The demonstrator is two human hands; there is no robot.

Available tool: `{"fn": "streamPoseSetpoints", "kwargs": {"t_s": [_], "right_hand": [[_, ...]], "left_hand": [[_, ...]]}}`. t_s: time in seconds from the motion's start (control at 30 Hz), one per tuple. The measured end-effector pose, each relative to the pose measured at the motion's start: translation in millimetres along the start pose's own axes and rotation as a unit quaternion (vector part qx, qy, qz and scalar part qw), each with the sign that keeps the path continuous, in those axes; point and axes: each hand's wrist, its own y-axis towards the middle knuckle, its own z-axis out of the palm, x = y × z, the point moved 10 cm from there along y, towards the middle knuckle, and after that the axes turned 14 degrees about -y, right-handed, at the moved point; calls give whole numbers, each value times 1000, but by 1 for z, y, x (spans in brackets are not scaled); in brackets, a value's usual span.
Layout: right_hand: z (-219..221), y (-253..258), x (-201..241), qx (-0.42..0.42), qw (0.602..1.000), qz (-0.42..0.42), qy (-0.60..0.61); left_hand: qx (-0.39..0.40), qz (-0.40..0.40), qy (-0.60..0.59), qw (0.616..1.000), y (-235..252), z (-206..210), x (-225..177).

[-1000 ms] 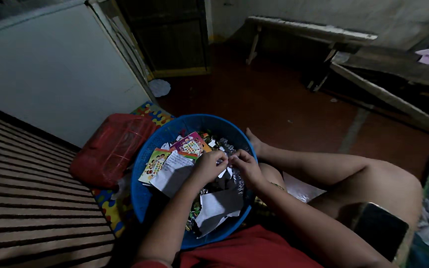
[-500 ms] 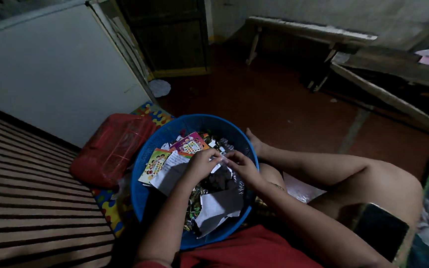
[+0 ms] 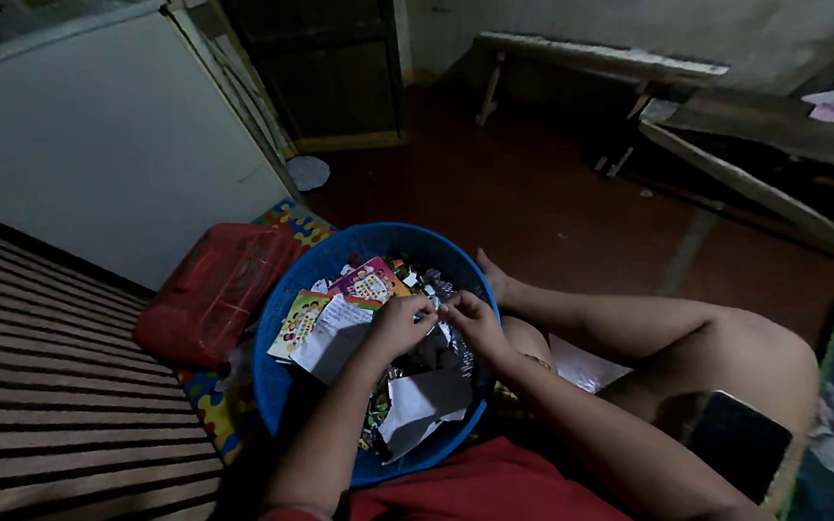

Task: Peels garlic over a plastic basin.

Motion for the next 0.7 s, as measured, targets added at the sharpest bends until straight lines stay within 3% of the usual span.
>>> {"fn": "streamPoseSetpoints", "kwargs": {"t_s": [0.17,0.3,0.43,0.7], "right_hand": [[-13,4,-15,-55,988,71,128],[0,2,1,10,1000,9,25],[7,0,5,50,998,-3,-26],[-2,1,2,3,999,5,31]], "left_hand": [[-1,4,12,1000,-3,-1,-8],[-24,-21,-13,999,-1,-11,2],[-39,-7,-28,999,1,-12,6],[-17,-24,-22,999,1,-9,7]]}}
